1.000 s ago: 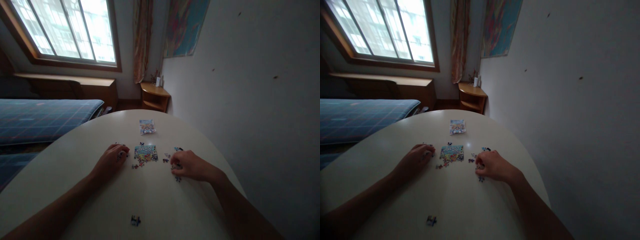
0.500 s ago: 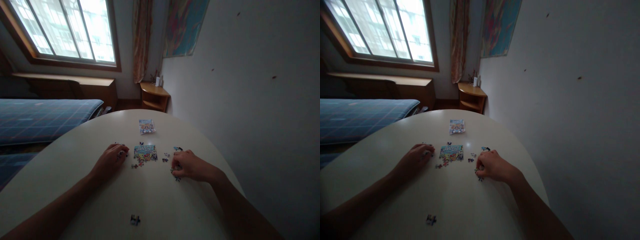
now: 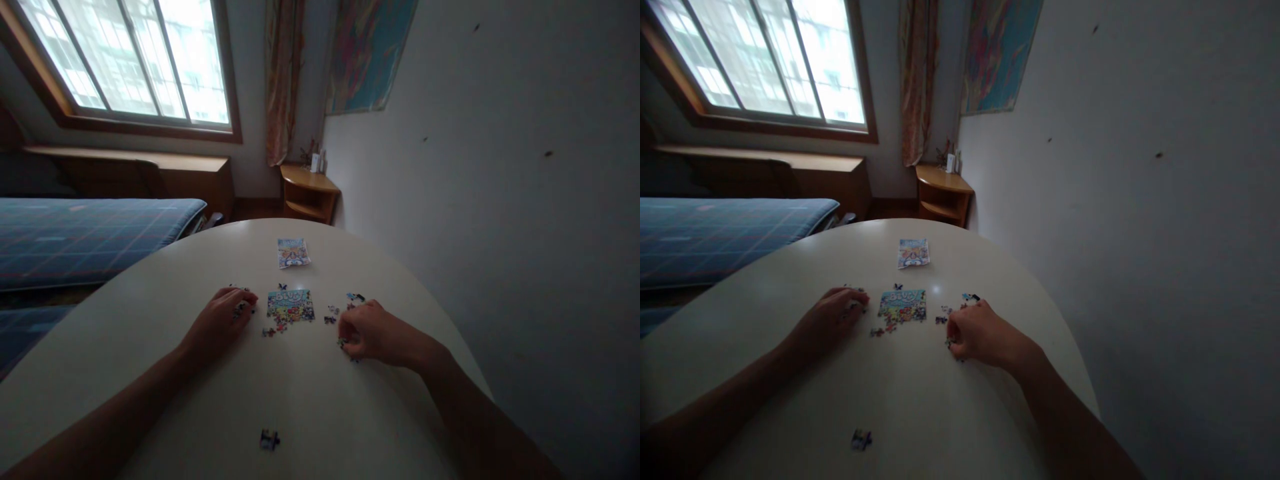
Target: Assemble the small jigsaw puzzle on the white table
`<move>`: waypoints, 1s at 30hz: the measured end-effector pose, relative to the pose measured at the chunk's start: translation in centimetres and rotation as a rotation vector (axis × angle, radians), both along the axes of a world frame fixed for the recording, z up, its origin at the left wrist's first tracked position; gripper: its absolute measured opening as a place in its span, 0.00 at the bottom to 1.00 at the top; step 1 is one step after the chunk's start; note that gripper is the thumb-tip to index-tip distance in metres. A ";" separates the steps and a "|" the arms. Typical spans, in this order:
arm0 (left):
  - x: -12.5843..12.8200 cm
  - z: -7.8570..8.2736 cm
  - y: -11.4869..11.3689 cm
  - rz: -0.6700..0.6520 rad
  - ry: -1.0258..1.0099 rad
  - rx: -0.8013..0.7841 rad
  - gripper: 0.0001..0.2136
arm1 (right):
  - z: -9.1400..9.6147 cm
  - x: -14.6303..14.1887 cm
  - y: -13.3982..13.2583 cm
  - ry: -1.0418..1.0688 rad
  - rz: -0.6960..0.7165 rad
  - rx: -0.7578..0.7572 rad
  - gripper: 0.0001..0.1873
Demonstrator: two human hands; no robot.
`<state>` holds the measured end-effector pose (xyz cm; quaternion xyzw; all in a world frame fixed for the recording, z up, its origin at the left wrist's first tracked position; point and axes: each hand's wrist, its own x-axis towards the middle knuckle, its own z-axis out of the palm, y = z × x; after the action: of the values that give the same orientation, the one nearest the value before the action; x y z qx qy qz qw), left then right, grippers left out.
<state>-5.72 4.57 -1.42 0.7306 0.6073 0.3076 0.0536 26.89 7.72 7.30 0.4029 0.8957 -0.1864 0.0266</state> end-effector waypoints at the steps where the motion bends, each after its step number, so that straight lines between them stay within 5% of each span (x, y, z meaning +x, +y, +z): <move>1: 0.0 0.0 0.0 -0.004 0.000 -0.002 0.09 | 0.0 0.0 0.0 0.010 0.004 -0.004 0.06; 6: 0.1 0.2 0.0 -0.015 -0.002 0.003 0.09 | -0.1 -0.2 -0.2 0.076 0.023 -0.059 0.15; 23: 0.1 0.1 0.0 -0.009 0.002 0.009 0.10 | 0.1 -0.2 0.2 0.042 0.058 -0.052 0.04; 30: -0.2 -0.2 0.1 -0.034 0.025 0.019 0.10 | -0.3 0.2 0.4 0.048 0.020 0.034 0.09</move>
<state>-5.88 4.65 -1.66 0.7450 0.5925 0.3032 0.0441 27.09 8.10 7.04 0.3899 0.9030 -0.1804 0.0001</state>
